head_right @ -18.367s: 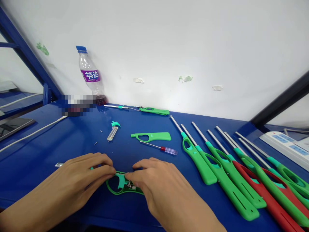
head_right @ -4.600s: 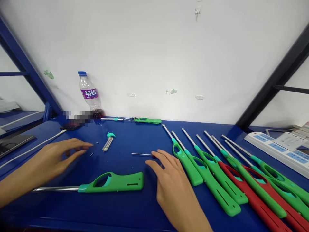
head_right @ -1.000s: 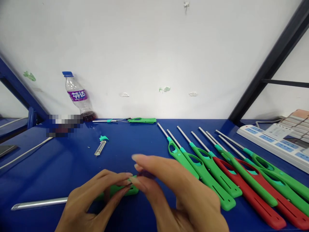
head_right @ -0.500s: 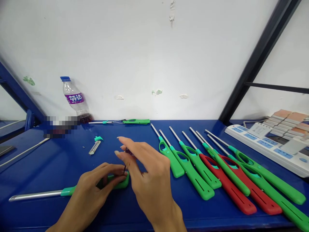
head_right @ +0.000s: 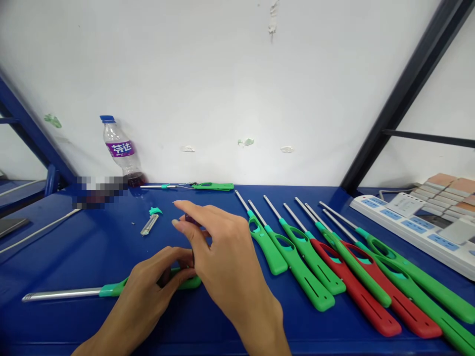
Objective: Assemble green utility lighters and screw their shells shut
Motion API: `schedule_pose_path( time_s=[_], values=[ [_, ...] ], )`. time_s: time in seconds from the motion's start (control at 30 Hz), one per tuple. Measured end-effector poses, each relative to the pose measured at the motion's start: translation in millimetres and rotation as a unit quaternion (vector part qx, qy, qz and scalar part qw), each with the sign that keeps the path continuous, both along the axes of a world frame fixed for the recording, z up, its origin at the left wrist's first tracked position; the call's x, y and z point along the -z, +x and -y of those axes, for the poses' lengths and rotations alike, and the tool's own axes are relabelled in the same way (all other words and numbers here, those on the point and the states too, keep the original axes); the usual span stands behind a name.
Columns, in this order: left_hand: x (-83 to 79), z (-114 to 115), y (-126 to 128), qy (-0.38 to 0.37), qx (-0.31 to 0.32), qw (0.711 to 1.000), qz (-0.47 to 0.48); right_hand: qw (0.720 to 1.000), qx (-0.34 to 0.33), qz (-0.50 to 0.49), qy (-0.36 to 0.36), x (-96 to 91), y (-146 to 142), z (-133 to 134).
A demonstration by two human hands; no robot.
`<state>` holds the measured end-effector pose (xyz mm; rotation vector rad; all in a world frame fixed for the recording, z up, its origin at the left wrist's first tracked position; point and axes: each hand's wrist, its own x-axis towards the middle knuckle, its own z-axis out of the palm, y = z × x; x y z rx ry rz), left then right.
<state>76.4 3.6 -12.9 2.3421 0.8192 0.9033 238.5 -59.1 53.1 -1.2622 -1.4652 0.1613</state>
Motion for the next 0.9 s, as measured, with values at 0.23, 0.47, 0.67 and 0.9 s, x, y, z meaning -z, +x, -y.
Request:
schedule_pose_path(
  time_s=[0.23,0.47,0.67,0.9],
  values=[
    [4.1,-0.4,3.5,0.01,0.035,0.999,-0.025,0.999,0.018,0.024,0.015,3.0,2.0,5.5],
    [2.2,2.6,3.7,-0.002,0.023,0.998,-0.066,0.997,0.032,0.063,0.032,5.5,-7.8,0.1],
    [5.0,3.1,3.1,-0.031,0.027,0.998,-0.045,0.997,0.013,0.067,0.027,4.1,-16.4,1.1],
    [2.5,-0.4,2.3,-0.033,0.041,0.999,0.01,0.999,-0.01,0.037,-0.003,2.0,-14.0,6.0]
  ],
)
